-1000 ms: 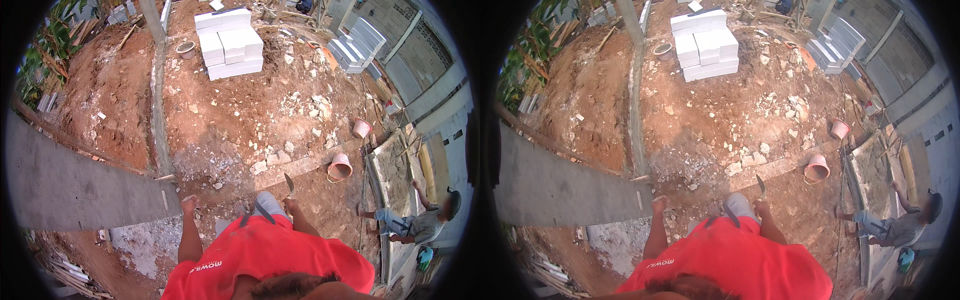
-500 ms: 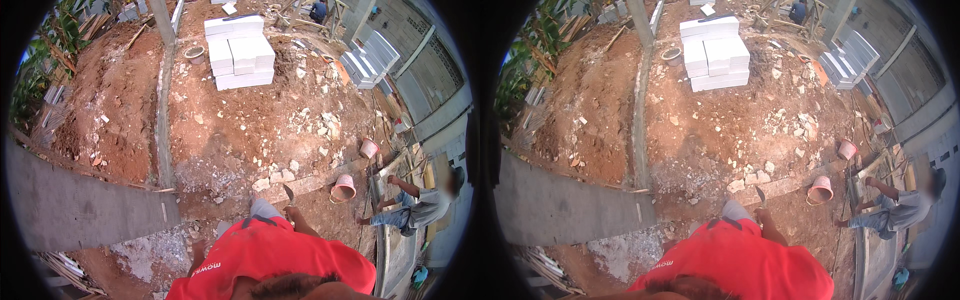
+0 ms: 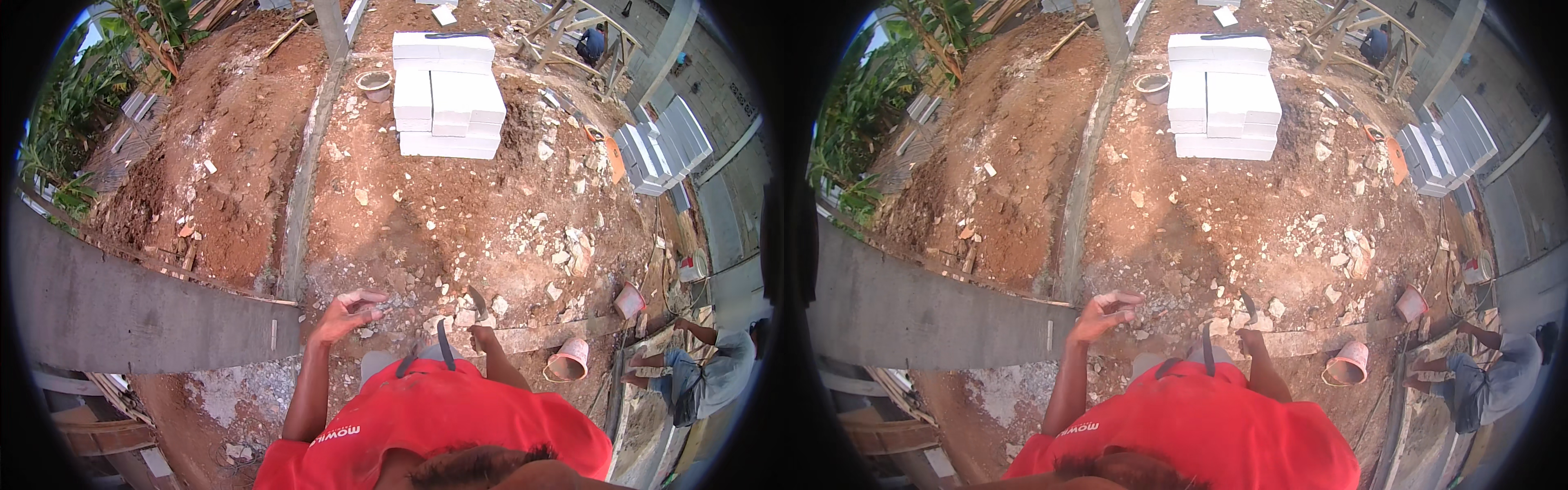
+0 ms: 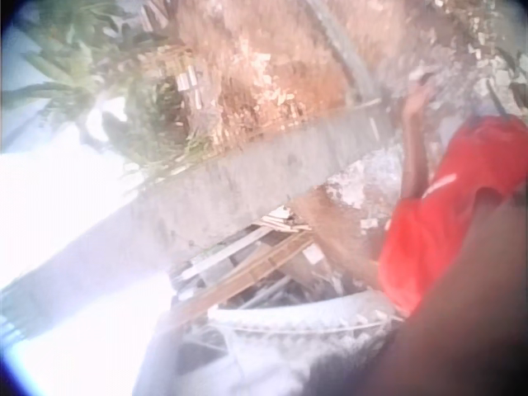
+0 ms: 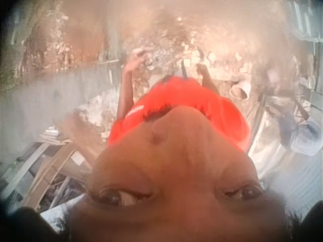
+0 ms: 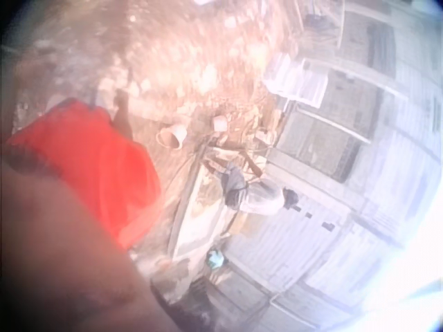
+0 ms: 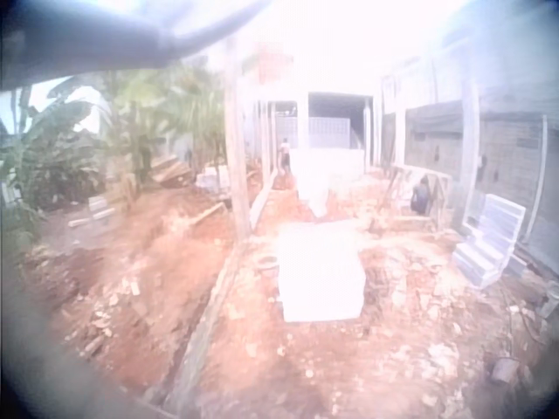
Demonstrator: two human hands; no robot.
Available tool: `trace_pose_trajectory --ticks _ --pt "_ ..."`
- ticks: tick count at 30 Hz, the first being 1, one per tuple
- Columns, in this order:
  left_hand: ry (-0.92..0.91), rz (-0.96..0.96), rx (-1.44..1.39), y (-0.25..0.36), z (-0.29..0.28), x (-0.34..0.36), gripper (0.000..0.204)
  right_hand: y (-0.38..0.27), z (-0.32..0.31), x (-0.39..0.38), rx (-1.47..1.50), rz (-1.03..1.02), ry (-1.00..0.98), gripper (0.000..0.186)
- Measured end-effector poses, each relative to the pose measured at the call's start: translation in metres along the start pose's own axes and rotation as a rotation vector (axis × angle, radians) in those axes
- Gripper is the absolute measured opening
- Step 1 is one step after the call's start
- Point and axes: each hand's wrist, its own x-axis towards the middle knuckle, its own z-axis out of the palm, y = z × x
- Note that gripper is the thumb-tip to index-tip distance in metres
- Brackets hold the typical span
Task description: The person walks across a construction site, then uses a trowel to apply cement along a curved concrete edge. They scoop cement from a bucket and spread it evenly along the edge, smoothing the surface.
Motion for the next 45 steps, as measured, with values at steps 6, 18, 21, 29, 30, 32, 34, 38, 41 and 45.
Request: trace_pose_trajectory --ticks 6,18,21,29,30,32,34,38,41,45 --pt "-1.225 0.645 -0.124 0.19 0.112 0.005 0.025 -0.026 0.016 0.002 -0.108 -0.02 -0.034 0.023" --pt "-1.258 0.847 -0.108 0.206 0.138 0.033 0.02 0.011 -0.022 -0.063 -0.308 -0.169 0.165 0.027" --pt "-0.874 1.014 -0.258 0.2 0.125 0.031 0.012 -0.001 0.022 -0.084 -0.506 -0.458 0.061 0.029" --pt "-0.676 1.207 -0.736 0.185 0.156 0.037 0.011 -0.071 0.229 -0.111 -0.69 -0.724 -0.369 0.033" --pt "-0.649 1.158 -0.783 0.185 0.163 0.032 0.011 -0.072 0.228 -0.105 -0.7 -0.706 -0.372 0.034" --pt "-0.71 1.038 -0.826 0.177 0.168 0.029 0.013 -0.062 0.202 -0.102 -0.699 -0.652 -0.342 0.035" --pt "-0.799 0.922 -0.861 0.171 0.179 0.028 0.015 -0.045 0.148 -0.086 -0.682 -0.572 -0.266 0.036" --pt "-0.935 0.803 -0.739 0.166 0.172 0.028 0.018 -0.009 0.043 -0.053 -0.638 -0.379 -0.097 0.038" --pt "-1.058 0.732 -0.446 0.166 0.146 0.032 0.016 0.02 -0.015 -0.031 -0.583 -0.288 -0.016 0.04" --pt "-0.854 0.579 -0.129 0.147 0.097 0.046 0.01 0.03 -0.069 -0.004 -0.643 -0.383 0.041 0.043"
